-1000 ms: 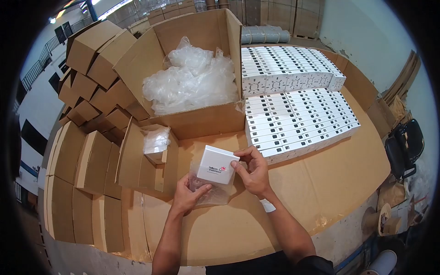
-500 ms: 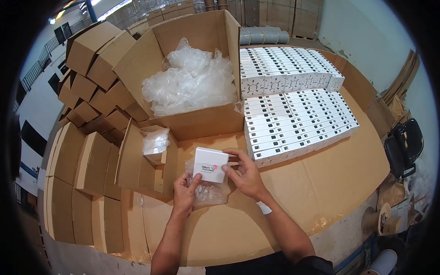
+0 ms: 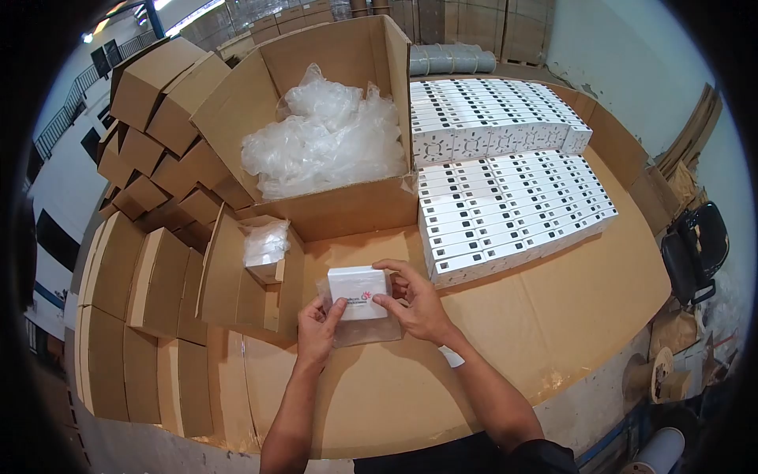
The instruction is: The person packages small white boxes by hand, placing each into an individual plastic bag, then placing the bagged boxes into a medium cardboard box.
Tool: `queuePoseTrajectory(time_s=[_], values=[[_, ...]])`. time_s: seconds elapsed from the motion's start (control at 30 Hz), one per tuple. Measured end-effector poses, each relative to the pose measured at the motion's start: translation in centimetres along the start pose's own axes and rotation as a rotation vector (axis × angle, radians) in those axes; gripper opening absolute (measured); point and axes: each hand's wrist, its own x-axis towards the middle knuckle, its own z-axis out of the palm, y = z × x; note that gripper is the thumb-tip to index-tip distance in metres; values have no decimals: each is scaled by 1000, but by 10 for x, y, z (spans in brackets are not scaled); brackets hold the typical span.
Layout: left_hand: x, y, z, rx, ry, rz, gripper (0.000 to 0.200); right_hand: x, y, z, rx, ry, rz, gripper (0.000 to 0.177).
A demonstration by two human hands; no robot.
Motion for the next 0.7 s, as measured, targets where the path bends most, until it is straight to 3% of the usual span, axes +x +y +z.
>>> queuePoseTrajectory(time_s=[0.4, 0.7], values=[[-1, 2, 3, -23, -20, 45, 25, -2, 10, -7, -85, 28, -62, 21], [-2, -4, 0, -67, -8, 93, 25, -2, 4, 0, 4, 65, -67, 15]])
